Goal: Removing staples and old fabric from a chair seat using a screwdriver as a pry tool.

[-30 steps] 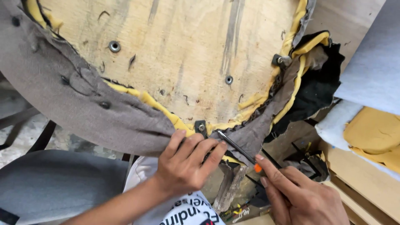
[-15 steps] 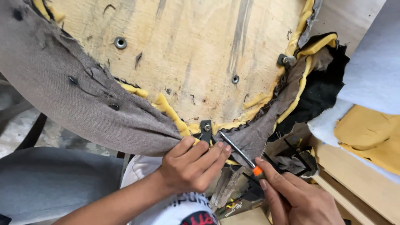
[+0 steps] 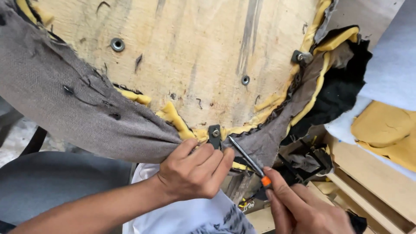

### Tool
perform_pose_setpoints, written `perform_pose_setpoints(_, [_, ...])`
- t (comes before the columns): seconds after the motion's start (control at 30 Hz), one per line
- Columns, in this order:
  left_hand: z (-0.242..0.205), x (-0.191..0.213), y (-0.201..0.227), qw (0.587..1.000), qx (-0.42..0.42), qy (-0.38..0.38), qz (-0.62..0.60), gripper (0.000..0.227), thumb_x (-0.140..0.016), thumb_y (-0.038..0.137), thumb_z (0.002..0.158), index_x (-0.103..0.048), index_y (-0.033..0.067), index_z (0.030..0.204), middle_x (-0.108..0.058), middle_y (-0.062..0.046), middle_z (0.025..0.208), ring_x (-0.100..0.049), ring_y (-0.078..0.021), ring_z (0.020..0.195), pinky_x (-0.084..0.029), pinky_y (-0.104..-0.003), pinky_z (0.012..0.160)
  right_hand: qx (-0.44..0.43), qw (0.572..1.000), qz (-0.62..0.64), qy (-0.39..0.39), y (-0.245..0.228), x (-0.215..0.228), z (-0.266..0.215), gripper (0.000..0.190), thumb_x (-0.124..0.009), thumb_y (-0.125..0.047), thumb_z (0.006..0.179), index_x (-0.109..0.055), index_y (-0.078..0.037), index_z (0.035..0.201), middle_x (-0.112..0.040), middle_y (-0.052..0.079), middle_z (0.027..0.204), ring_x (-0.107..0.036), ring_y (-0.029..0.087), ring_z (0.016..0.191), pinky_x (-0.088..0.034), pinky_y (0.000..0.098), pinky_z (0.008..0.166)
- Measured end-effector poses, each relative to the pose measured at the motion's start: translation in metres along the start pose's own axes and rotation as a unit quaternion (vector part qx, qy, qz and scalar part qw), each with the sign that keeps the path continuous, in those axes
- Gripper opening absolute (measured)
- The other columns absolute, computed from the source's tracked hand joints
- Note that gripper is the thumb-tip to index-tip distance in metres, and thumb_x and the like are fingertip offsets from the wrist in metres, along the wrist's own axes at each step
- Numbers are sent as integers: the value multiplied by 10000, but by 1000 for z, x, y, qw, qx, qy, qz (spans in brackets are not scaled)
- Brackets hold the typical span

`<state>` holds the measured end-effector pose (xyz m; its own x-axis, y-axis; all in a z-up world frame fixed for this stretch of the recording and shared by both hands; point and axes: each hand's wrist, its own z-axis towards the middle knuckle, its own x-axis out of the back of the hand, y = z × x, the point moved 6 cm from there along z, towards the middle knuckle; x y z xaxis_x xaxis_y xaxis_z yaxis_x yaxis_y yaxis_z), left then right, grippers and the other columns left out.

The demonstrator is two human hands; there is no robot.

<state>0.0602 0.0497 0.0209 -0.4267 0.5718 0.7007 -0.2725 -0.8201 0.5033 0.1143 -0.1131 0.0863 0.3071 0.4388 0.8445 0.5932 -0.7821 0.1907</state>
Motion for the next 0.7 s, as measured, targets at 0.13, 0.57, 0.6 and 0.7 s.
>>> perform_pose_setpoints(0.13, [1,1,6,1000,-2,-7,20,223,-626,71,1000,-650,98,779,-390,19,602,-396,-153,552,-259,-296,535,-23,999,19,44,-4,-12,-11,408,-660,-333,872,-681,-381,1277,-546,-101,646,-481,180,425,-411,330,388])
perform_pose_setpoints(0.57, [-2,-4,10,999,-10,-18,29,391,-604,80,1008,-489,154,642,-373,17,556,-382,-154,523,-252,-296,520,-59,938,321,119,-9,-38,-21,306,-646,-164,889,-731,-129,1181,-738,-5,769,-647,66,564,-513,199,598])
perform_pose_setpoints(0.6, [-2,-4,11,999,-7,-17,29,391,-604,80,1008,-489,154,642,-373,17,556,-382,-154,523,-252,-296,520,-56,938,320,118,-8,-37,-23,306,-646,-164,889,-731,-129,1181,-738,-5,769,-647,66,564,-513,199,598])
perform_pose_setpoints(0.7, [-3,-4,10,999,8,-28,36,357,-514,62,1012,-486,156,669,-347,11,588,-382,-174,544,-258,-308,531,-37,990,123,64,-15,-36,-25,437,-661,-325,888,-650,-297,1324,-626,-83,705,-523,137,416,-404,285,370])
